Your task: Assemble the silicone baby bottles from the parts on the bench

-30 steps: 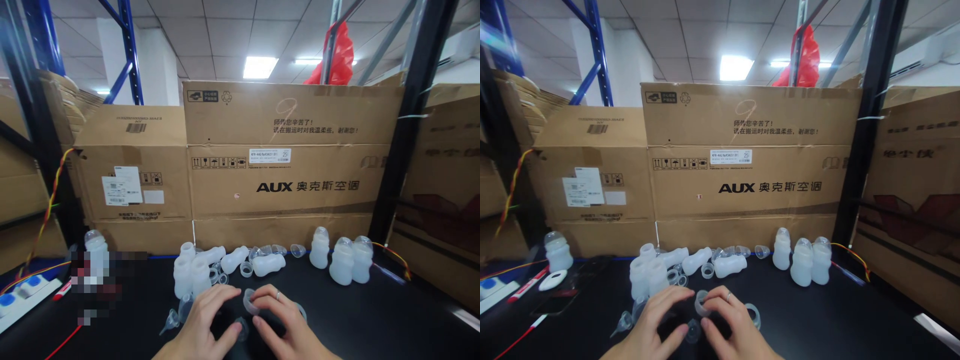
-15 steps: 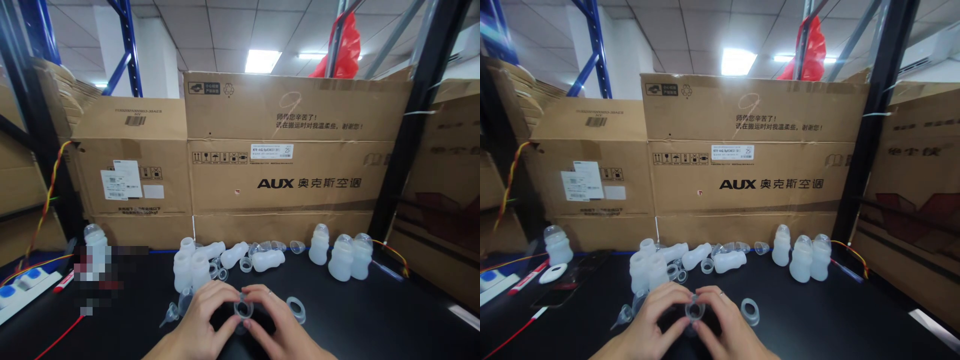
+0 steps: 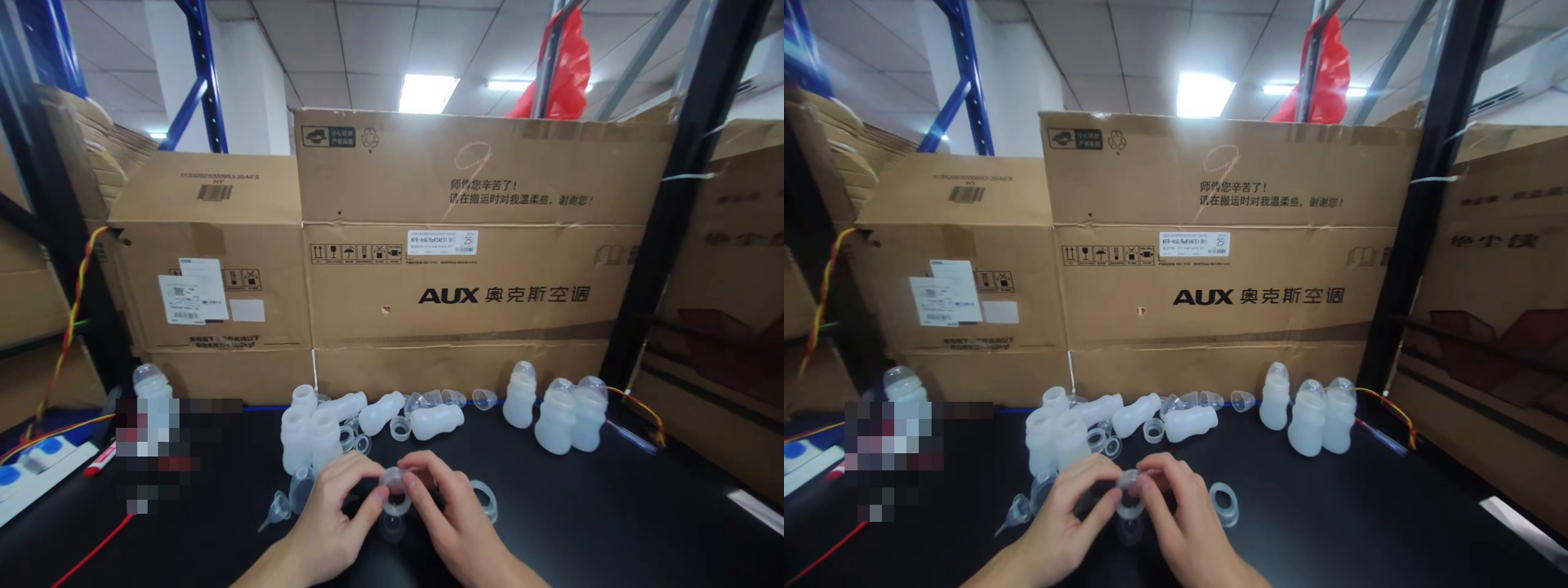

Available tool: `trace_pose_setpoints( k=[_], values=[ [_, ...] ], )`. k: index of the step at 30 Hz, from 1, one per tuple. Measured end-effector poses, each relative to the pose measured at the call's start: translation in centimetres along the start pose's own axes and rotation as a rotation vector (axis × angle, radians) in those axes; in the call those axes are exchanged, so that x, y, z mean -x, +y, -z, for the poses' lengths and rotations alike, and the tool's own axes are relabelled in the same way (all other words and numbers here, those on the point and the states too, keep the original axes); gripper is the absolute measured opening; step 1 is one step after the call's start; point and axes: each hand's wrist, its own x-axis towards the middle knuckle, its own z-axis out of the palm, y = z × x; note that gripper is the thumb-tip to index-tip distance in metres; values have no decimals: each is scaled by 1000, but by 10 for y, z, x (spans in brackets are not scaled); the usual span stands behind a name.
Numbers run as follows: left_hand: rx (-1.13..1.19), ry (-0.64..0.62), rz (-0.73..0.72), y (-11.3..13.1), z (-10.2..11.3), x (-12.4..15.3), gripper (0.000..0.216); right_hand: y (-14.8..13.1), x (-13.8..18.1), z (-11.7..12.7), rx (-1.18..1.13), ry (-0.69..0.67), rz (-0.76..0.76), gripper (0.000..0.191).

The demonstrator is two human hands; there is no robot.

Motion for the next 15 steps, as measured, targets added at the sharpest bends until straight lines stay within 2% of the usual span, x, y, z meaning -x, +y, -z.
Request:
trace_pose_setpoints(
  k=[3,8,12,15],
  values=[
    [-40,-8,-37,-1,0,0,18,2,1,0,55,1,-12,45],
    [-241,-44,-58,2,-1,0,22,11,0,-3,187,21,-12,48],
    [-353,-94,-35,5,-2,-1,26,19,0,-3,315,-54,-31,43],
    [-412,-97,-33,4,0,-1,22,21,0,-1,385,-110,-9,41]
  ],
)
